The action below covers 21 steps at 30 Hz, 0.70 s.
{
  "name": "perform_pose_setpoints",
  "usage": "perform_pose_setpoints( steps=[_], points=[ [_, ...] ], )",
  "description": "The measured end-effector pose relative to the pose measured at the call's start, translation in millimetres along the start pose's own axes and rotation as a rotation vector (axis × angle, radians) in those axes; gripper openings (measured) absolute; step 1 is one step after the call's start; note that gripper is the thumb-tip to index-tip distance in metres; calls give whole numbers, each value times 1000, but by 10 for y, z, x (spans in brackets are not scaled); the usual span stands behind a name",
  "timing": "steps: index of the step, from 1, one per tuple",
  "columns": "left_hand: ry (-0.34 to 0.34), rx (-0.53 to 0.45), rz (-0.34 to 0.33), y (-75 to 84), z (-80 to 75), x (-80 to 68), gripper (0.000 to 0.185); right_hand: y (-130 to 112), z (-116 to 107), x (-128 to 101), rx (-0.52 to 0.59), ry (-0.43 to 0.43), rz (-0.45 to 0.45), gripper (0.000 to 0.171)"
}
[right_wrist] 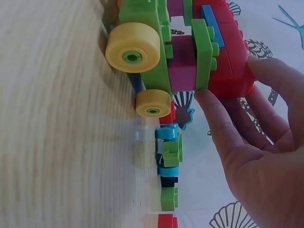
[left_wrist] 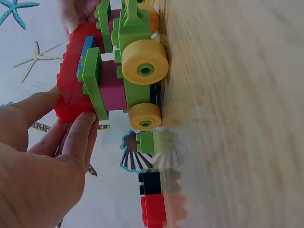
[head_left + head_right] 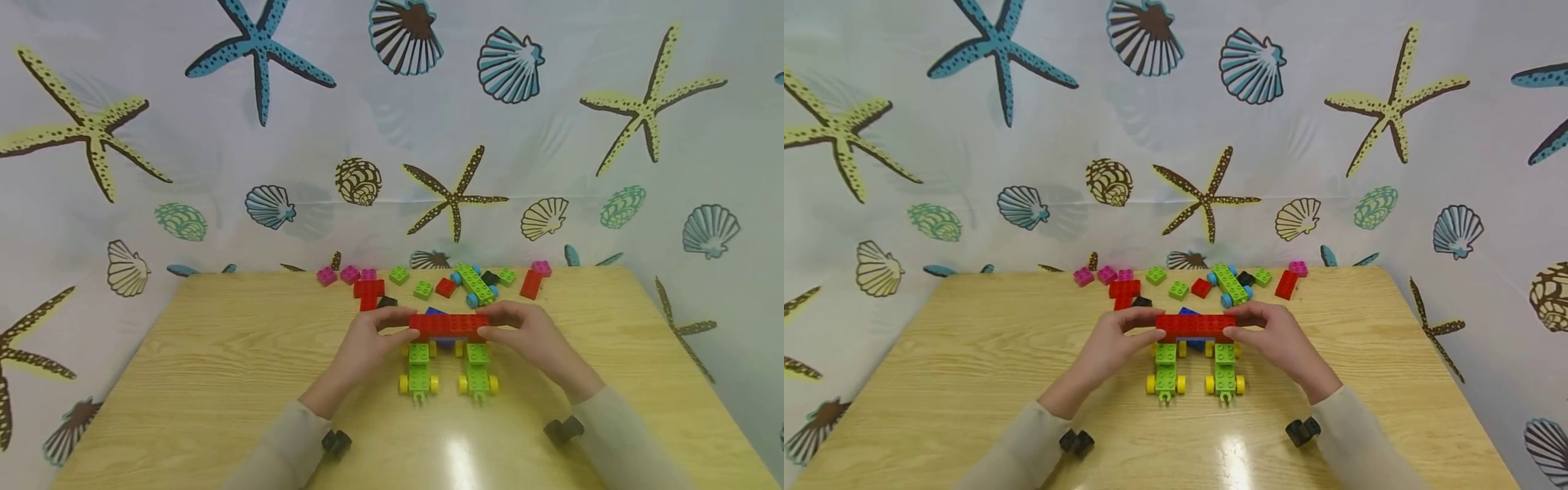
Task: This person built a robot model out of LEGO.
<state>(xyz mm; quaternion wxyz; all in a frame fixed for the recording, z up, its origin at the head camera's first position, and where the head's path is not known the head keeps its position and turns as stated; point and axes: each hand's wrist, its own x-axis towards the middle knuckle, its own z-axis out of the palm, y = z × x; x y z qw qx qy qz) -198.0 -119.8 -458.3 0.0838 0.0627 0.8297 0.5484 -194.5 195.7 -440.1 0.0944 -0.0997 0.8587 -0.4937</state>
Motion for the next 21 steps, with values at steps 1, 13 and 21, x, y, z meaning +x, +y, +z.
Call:
perform_pose_setpoints(
  steps=[1,13,21],
  points=[
    [2,-1,2,-12,-20,5,36,-10,12,17,11,-5,1,40],
    [-20,20,-21,-43,-148,-166,33,-75,100,-35,51,-52,7,37],
    [-28,25,-14,-28,-166,-189,32,-66,141,-67,33,-36,7,36]
  ],
)
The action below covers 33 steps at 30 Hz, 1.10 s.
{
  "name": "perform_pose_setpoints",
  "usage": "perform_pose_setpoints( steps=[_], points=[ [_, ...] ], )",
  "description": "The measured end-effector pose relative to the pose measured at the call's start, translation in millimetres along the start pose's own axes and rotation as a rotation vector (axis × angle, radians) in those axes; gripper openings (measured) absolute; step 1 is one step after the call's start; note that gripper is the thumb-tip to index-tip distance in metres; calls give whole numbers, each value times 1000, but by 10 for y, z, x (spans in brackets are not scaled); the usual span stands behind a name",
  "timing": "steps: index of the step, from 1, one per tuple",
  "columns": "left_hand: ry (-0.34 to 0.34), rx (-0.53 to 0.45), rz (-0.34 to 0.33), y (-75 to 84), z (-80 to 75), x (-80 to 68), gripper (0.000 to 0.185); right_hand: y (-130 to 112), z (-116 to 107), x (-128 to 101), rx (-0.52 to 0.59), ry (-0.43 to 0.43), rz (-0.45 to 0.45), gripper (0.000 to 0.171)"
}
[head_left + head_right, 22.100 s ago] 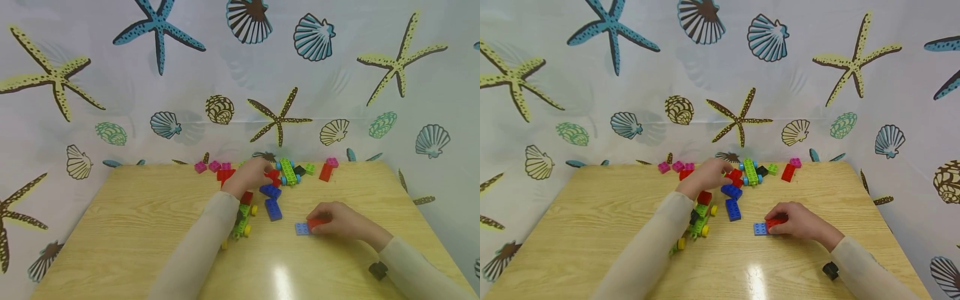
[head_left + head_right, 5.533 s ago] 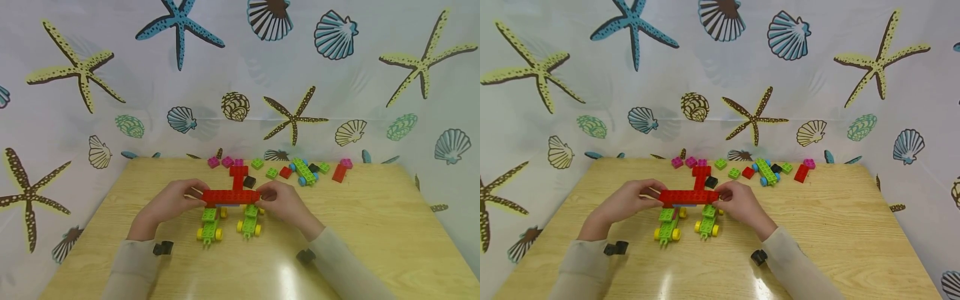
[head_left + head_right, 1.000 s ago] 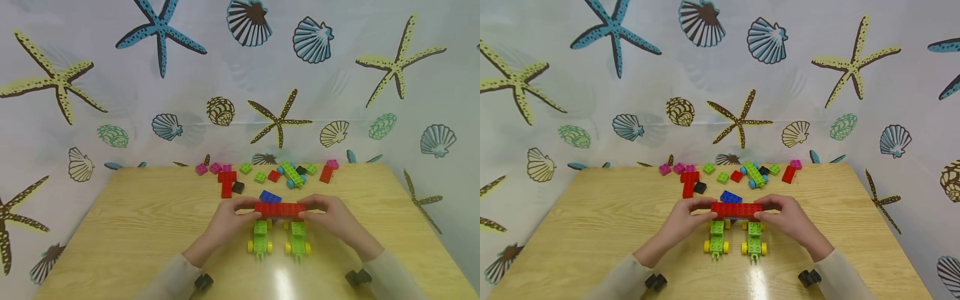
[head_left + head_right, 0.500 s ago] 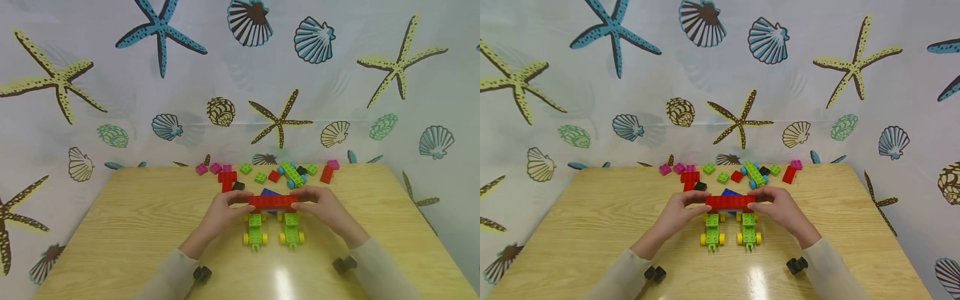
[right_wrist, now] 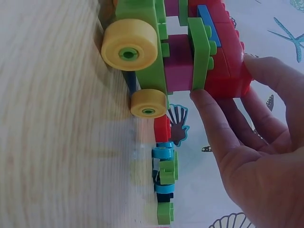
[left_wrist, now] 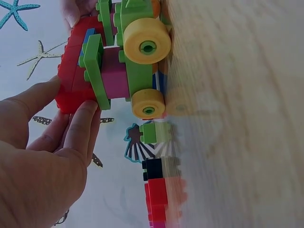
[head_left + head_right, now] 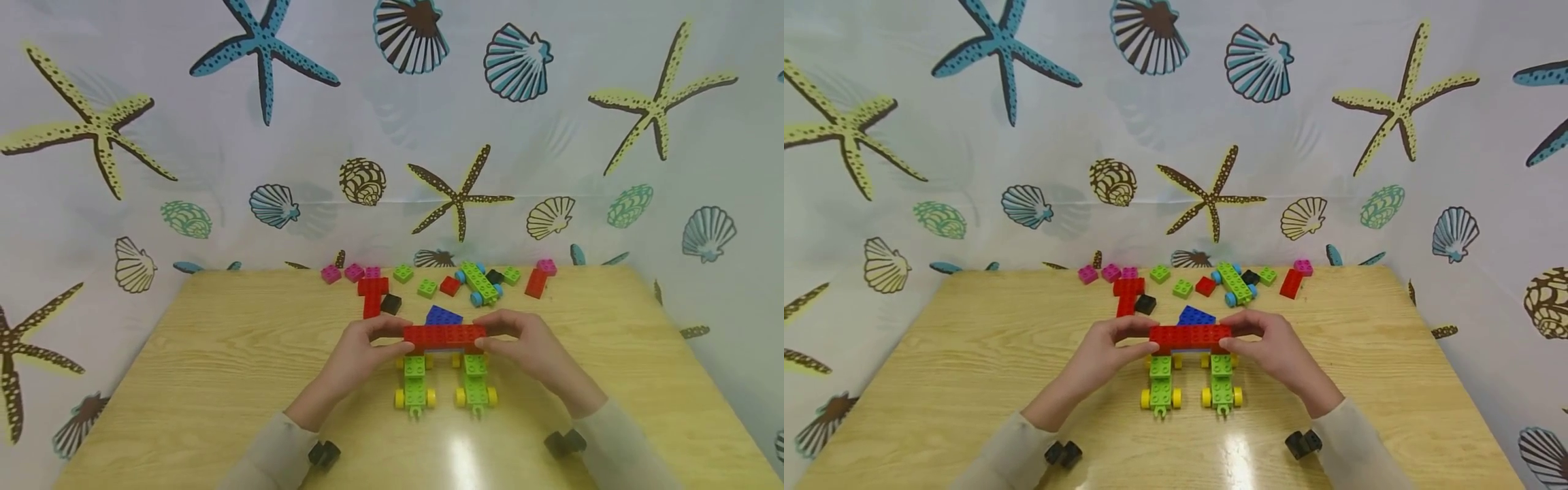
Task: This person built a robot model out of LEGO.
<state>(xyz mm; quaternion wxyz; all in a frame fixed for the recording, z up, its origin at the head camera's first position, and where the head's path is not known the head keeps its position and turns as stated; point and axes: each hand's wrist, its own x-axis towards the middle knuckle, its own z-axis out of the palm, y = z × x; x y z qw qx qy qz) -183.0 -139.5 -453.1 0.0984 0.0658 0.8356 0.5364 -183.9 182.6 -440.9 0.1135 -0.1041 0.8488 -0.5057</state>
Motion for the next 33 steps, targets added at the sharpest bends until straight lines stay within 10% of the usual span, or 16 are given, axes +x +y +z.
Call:
perform_pose_setpoints(
  steps=[22,27,33],
  points=[
    [-53,-2,2,23,-95,-13,31,-24,-15,4,13,-34,-8,36],
    [-48,1,-1,26,-96,-15,31,48,-211,139,53,-78,1,44],
    [-51,-3,-5,29,-83,-15,31,234,-586,538,-87,79,35,50]
  ],
)
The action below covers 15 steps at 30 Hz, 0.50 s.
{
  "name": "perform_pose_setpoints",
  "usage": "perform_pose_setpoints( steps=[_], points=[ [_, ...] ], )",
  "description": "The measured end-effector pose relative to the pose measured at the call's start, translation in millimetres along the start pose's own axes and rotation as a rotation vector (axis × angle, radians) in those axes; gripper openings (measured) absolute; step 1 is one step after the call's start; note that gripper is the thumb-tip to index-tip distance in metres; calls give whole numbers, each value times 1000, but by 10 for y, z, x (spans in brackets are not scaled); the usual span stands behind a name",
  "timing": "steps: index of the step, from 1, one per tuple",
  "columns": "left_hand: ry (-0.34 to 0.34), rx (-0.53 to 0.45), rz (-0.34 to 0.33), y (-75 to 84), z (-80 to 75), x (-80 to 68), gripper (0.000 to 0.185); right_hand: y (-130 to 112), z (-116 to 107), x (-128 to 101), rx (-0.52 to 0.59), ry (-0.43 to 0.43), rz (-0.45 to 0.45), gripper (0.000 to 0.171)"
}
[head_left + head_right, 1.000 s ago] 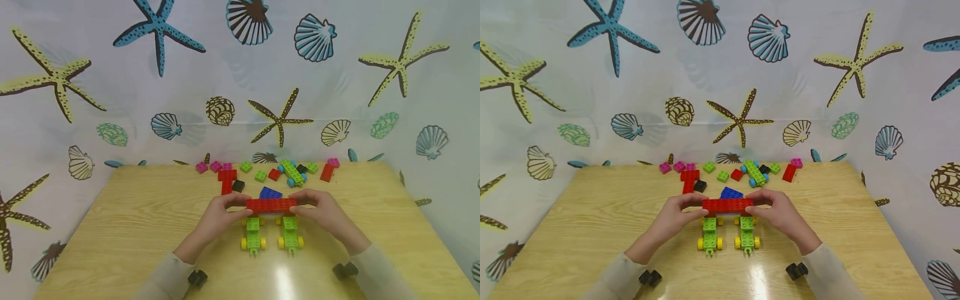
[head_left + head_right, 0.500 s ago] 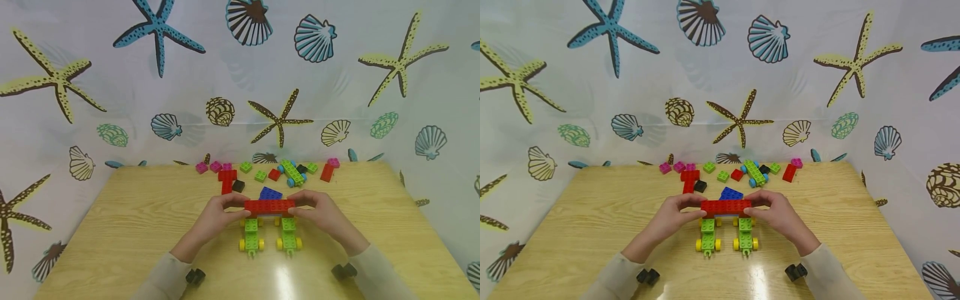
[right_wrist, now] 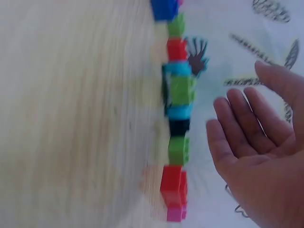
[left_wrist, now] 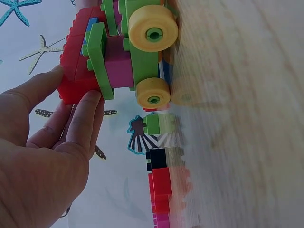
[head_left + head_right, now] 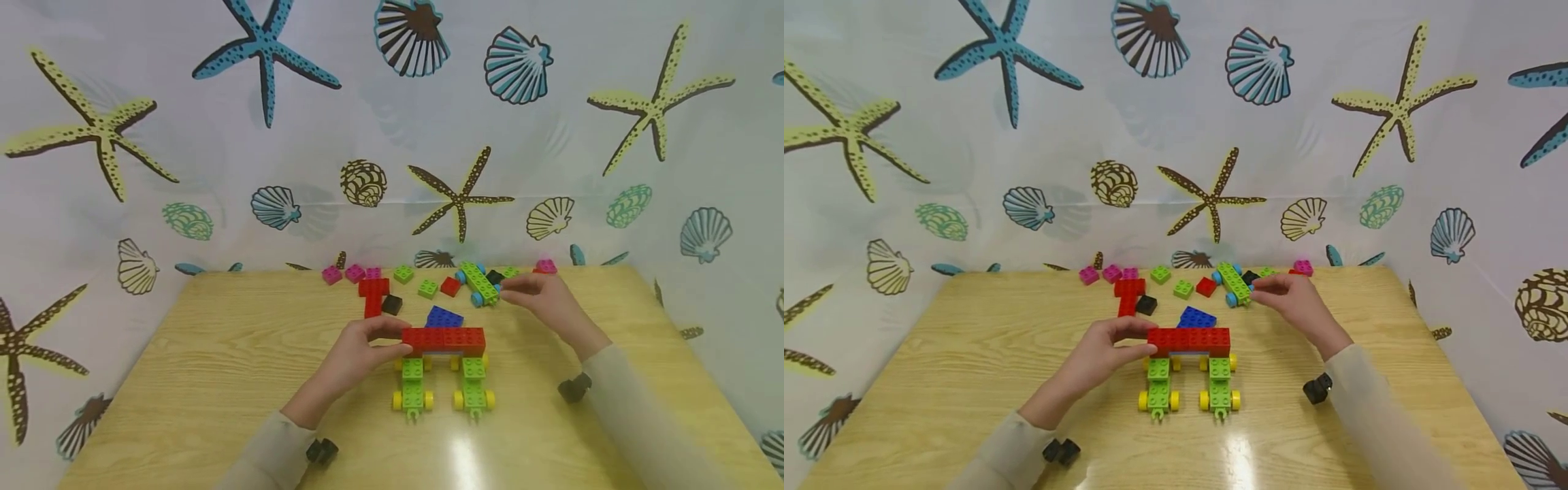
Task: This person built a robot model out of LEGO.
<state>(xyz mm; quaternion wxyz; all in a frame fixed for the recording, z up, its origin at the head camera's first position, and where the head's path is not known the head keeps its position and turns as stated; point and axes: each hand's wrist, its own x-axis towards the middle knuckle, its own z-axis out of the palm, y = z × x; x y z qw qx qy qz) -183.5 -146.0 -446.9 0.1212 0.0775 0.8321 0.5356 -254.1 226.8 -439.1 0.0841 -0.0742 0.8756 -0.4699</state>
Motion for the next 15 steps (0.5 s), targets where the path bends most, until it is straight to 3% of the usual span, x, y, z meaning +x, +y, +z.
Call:
perform_pose_setpoints(
  steps=[7,15],
  points=[
    [10,-2,-22,20,13,-7,31,71,-128,463,-161,52,17,46],
    [12,-8,-37,19,22,15,31,75,-90,739,-262,26,-1,45]
  ],
)
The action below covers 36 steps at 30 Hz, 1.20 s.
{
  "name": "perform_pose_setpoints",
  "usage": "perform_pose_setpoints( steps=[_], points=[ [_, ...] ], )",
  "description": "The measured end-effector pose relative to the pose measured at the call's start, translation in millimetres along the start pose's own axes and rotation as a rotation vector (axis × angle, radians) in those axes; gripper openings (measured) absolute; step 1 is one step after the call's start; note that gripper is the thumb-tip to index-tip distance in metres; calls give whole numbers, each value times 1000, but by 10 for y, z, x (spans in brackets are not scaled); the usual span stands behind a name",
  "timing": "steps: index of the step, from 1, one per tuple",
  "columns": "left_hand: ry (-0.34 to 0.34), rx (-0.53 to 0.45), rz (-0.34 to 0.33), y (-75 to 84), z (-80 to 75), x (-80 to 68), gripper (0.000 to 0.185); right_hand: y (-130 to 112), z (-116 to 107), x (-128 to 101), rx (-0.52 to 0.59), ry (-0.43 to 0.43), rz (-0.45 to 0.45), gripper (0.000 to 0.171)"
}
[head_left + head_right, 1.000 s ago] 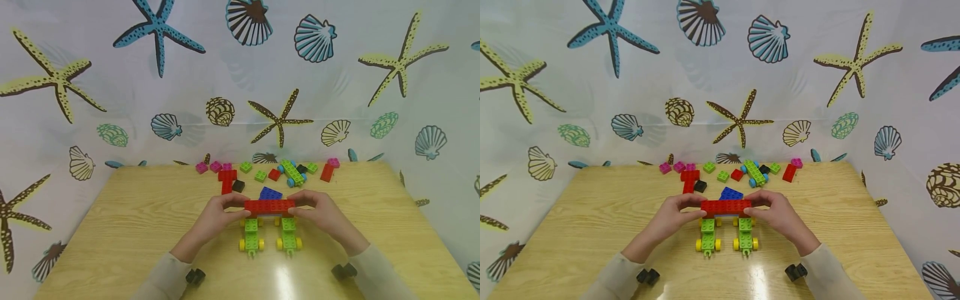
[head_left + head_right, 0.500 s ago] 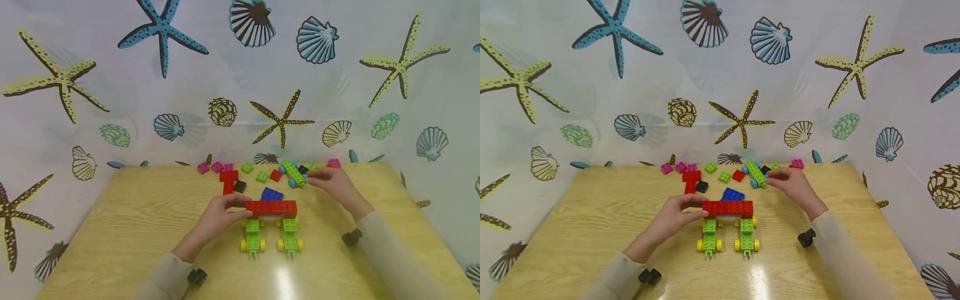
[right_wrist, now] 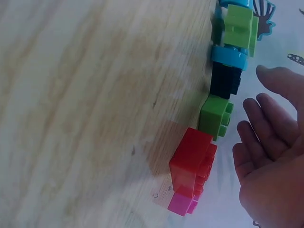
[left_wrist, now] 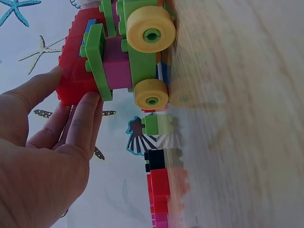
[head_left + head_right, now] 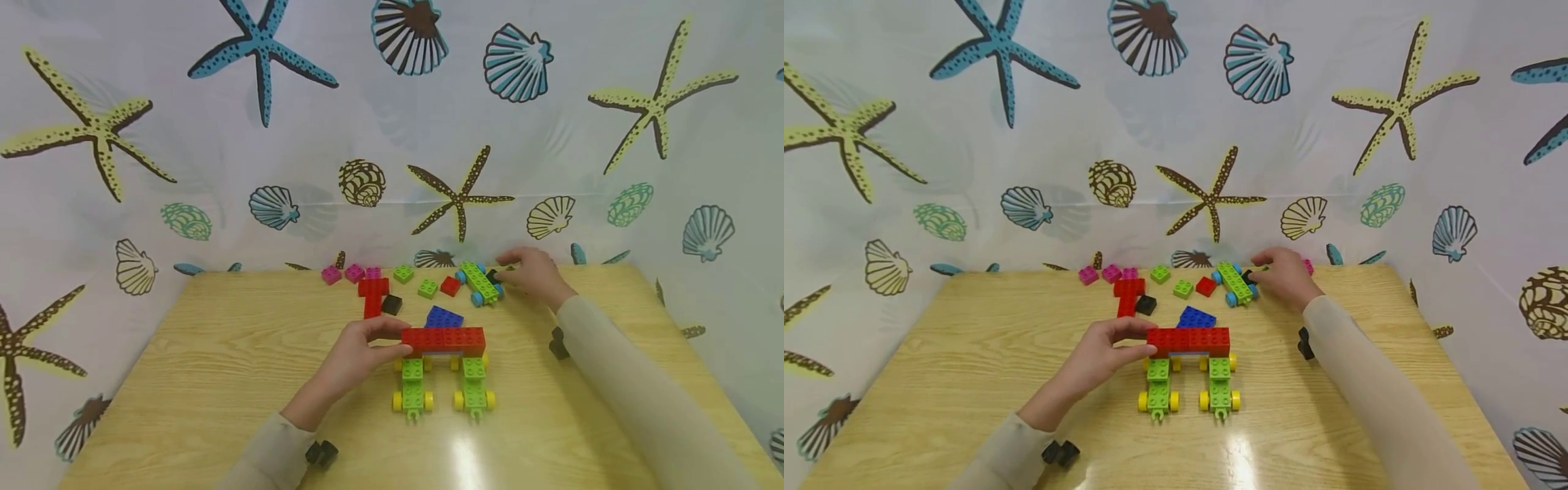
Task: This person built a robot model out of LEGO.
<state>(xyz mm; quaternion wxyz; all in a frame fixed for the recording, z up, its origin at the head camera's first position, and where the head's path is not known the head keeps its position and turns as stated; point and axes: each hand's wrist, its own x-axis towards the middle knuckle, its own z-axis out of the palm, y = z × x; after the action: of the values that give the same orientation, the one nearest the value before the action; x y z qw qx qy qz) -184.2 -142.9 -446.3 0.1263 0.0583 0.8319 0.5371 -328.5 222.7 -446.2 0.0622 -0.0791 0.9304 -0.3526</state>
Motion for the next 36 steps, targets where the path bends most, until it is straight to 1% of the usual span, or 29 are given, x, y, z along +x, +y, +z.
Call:
perform_pose_setpoints(
  steps=[7,14,19,21,26,29,33,36],
  points=[
    [5,2,14,-15,2,4,31,-6,65,117,-34,-46,16,42],
    [-4,-5,29,-35,-8,-5,31,36,149,174,-47,-74,28,42],
    [-6,-4,26,-34,-11,-14,30,65,174,181,-64,-56,20,43],
    [-6,-4,27,-30,-13,-17,30,64,169,179,-50,-48,28,44],
    [-3,-2,28,-21,-7,-27,30,32,111,141,-16,-32,46,48],
    [-1,-7,23,-19,-4,-30,30,7,72,101,-16,-17,44,49],
    [-1,-11,19,-15,-1,-33,31,-16,28,28,-30,1,22,49],
    [1,-11,22,-18,0,-37,31,-14,2,-18,-20,5,7,49]
  ],
)
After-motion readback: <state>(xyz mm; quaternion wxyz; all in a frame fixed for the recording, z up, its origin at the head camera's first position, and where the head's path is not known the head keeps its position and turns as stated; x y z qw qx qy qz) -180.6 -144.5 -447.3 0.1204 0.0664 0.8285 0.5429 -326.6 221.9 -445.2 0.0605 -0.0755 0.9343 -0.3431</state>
